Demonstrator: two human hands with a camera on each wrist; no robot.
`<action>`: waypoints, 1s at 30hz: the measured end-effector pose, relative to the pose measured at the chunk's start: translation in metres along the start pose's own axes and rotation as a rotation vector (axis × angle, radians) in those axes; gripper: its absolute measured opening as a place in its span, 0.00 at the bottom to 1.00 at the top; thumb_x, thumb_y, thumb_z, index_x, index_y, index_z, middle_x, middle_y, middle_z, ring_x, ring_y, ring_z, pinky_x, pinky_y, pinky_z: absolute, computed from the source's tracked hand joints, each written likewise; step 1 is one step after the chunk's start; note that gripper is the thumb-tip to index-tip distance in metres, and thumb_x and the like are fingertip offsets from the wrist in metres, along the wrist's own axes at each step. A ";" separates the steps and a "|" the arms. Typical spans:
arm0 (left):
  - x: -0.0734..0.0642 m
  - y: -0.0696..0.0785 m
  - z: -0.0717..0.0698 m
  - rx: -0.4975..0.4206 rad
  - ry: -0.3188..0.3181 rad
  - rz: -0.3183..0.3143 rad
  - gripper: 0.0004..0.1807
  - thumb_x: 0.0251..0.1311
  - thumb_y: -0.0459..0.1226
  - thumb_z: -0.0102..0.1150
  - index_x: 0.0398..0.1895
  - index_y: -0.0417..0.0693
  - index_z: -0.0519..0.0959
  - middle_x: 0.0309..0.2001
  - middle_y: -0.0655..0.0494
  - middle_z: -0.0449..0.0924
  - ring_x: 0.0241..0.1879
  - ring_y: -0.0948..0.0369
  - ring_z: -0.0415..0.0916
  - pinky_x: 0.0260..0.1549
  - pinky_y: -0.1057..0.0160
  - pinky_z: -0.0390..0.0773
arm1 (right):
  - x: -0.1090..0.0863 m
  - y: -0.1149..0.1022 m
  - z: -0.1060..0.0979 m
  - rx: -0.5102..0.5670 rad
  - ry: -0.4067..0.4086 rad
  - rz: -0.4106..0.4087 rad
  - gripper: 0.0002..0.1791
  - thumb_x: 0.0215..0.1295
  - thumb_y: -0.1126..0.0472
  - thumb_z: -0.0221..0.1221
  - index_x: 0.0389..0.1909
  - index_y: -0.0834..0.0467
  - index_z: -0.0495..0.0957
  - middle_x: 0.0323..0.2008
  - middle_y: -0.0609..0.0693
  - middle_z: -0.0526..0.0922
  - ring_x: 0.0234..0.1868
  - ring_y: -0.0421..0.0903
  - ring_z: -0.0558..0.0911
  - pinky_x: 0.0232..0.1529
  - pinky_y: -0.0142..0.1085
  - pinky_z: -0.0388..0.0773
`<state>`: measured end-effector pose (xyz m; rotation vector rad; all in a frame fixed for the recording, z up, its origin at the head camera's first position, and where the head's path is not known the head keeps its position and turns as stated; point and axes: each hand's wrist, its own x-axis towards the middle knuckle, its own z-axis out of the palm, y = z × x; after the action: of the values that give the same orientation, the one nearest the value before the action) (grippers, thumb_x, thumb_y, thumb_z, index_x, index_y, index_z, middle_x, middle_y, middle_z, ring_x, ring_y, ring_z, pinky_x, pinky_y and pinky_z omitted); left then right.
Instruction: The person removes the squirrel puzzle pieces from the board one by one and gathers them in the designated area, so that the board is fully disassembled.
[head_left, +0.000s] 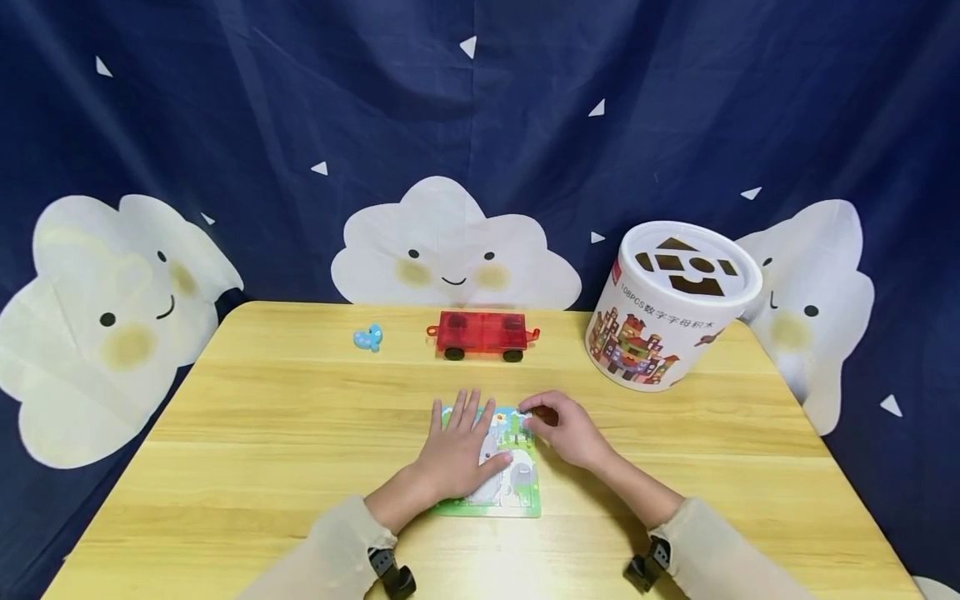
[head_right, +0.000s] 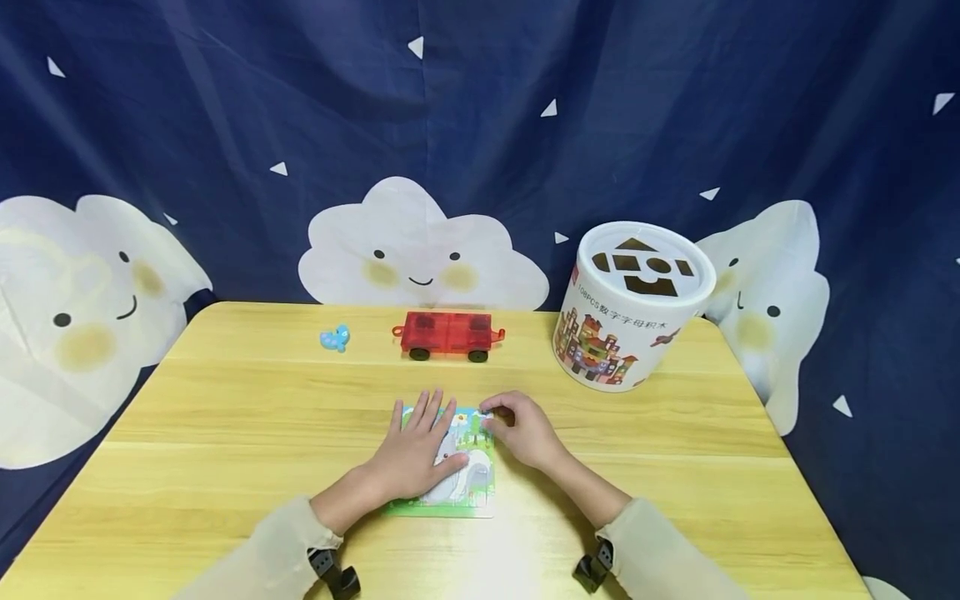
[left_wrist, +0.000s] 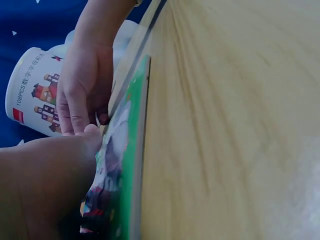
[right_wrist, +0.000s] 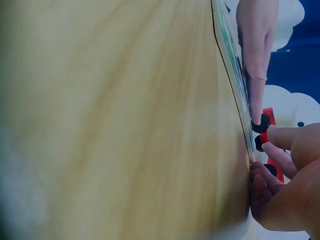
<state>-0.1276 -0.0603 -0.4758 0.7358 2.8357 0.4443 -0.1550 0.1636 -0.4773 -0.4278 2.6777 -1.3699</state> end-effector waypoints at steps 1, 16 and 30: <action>0.000 0.000 0.001 0.005 -0.003 -0.003 0.47 0.73 0.64 0.44 0.82 0.42 0.49 0.81 0.37 0.40 0.80 0.41 0.34 0.71 0.29 0.35 | 0.000 0.000 0.000 -0.008 -0.003 0.002 0.11 0.66 0.67 0.66 0.48 0.58 0.86 0.47 0.51 0.84 0.52 0.51 0.80 0.59 0.51 0.76; -0.001 0.000 0.006 0.016 -0.008 -0.009 0.47 0.73 0.63 0.43 0.83 0.44 0.48 0.82 0.39 0.38 0.80 0.42 0.32 0.71 0.30 0.32 | 0.003 -0.004 0.004 -0.095 -0.014 -0.009 0.08 0.63 0.67 0.69 0.42 0.57 0.87 0.41 0.49 0.81 0.40 0.43 0.75 0.45 0.38 0.76; -0.001 0.000 0.008 0.012 0.007 -0.005 0.47 0.73 0.64 0.44 0.82 0.44 0.49 0.81 0.38 0.40 0.80 0.41 0.34 0.70 0.29 0.32 | 0.007 -0.011 0.004 -0.119 -0.019 0.024 0.06 0.62 0.67 0.70 0.39 0.58 0.86 0.38 0.49 0.78 0.37 0.44 0.73 0.40 0.36 0.74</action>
<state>-0.1252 -0.0586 -0.4829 0.7310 2.8489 0.4300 -0.1582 0.1522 -0.4708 -0.4157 2.7483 -1.1988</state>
